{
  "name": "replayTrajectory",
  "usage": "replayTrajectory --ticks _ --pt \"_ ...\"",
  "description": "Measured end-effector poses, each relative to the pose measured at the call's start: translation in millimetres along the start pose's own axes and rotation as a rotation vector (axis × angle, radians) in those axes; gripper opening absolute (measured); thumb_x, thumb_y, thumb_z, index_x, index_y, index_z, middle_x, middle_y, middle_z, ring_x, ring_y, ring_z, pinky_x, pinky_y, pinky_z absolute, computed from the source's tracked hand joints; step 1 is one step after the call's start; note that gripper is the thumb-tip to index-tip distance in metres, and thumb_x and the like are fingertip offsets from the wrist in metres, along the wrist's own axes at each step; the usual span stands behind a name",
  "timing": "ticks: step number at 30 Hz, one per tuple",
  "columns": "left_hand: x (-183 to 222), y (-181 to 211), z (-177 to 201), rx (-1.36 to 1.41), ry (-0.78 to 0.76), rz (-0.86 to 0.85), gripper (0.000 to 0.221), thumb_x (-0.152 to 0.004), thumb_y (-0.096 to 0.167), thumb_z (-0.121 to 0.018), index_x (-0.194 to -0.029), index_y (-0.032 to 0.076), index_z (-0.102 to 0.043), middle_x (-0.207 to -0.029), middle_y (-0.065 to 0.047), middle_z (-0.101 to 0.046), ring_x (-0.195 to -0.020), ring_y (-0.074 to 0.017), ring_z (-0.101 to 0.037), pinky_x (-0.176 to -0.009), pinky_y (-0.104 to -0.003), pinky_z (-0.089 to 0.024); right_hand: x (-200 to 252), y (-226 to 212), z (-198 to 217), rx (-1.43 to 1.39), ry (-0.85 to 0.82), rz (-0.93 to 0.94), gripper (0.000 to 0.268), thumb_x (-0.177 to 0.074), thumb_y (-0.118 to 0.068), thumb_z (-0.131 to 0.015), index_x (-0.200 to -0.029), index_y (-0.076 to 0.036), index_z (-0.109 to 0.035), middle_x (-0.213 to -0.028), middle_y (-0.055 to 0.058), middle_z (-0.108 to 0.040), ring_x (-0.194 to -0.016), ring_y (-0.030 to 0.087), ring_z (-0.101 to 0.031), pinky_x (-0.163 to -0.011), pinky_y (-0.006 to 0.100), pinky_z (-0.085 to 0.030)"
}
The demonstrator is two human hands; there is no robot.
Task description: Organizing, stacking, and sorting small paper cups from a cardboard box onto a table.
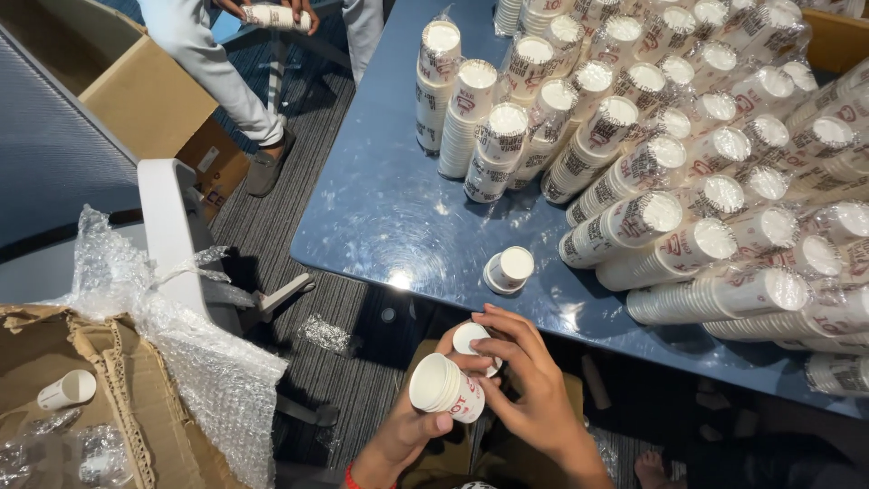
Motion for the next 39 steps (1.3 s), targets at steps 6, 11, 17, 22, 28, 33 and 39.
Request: replayTrajectory --ticks 6,11,17,22,28,33,39 --pt "-7.1 26.0 -12.5 0.071 0.010 -0.083 0.079 -0.074 0.052 -0.085 -0.129 0.000 -0.064 -0.166 -0.013 -0.034 -0.139 -0.0294 -0.055 -0.112 -0.048 -0.052 17.0 47.0 -5.0 -0.575 0.269 -0.358 0.045 -0.084 0.004 -0.073 -0.119 -0.007 -0.047 -0.134 0.016 -0.055 -0.130 0.033 -0.058 -0.099 0.045 -0.058" --pt "-6.9 16.2 1.5 -0.200 0.116 -0.040 0.060 -0.083 0.022 -0.080 -0.134 -0.002 -0.061 -0.133 -0.015 -0.062 -0.120 -0.0207 -0.065 -0.103 -0.036 -0.055 -11.1 33.8 42.1 -0.498 0.518 -0.148 0.047 -0.093 0.004 -0.067 -0.134 -0.007 -0.047 -0.136 0.014 -0.046 -0.133 0.035 -0.060 -0.109 0.042 -0.053" --pt "-6.5 -5.4 15.6 -0.385 0.284 0.059 0.065 -0.089 0.010 -0.078 -0.147 0.002 -0.049 -0.103 -0.011 -0.071 -0.087 -0.0145 -0.069 -0.081 -0.028 -0.058 -41.4 47.7 29.1 0.084 0.422 0.019 0.030 -0.097 -0.001 -0.070 -0.122 -0.001 -0.053 -0.136 0.018 -0.055 -0.125 0.034 -0.065 -0.101 0.041 -0.057" --pt "-17.1 9.7 28.6 -0.429 0.383 -0.109 0.062 -0.094 0.020 -0.075 -0.136 0.004 -0.032 -0.105 -0.010 -0.071 -0.081 -0.0124 -0.074 -0.069 -0.025 -0.062 -39.3 58.1 12.2 0.225 0.336 -0.001 0.037 -0.093 -0.004 -0.075 -0.116 -0.006 -0.047 -0.132 0.019 -0.064 -0.117 0.033 -0.068 -0.095 0.039 -0.055" --pt "-66.0 119.7 -49.4 -1.349 0.315 -0.570 0.053 -0.085 0.020 -0.086 -0.131 0.019 -0.061 -0.122 -0.013 -0.066 -0.081 -0.0230 -0.068 -0.071 -0.032 -0.060 -28.4 67.9 10.5 0.030 0.360 -0.010 0.082 -0.087 -0.001 -0.073 -0.152 -0.006 -0.023 -0.136 0.024 -0.060 -0.124 0.039 -0.065 -0.106 0.044 -0.052" --pt "-131.3 81.4 -65.4 -1.509 0.056 -0.507 0.078 -0.081 0.015 -0.080 -0.150 0.013 -0.044 -0.117 -0.011 -0.064 -0.102 -0.0337 -0.066 -0.080 -0.043 -0.056 -27.8 87.5 12.3 0.123 0.301 -0.327 0.108 -0.079 -0.004 -0.075 -0.158 -0.008 -0.001 -0.128 0.021 -0.066 -0.115 0.039 -0.068 -0.094 0.041 -0.053" --pt "-127.8 64.7 -40.6 -1.443 0.182 -0.426 0.106 -0.077 0.025 -0.088 -0.161 0.009 -0.025 -0.112 -0.013 -0.063 -0.100 -0.0349 -0.064 -0.079 -0.044 -0.056 -35.6 68.9 10.2 0.105 0.291 -0.085 0.110 -0.084 0.000 -0.071 -0.165 -0.009 0.003 -0.165 0.027 -0.038 -0.143 0.045 -0.054 -0.111 0.044 -0.052"
Point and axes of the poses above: each hand's wrist, its own x-axis away from the middle knuckle, its own z-axis out of the back of the hand, y = z × x, the point moved 7 cm from there along -x, towards the middle knuckle
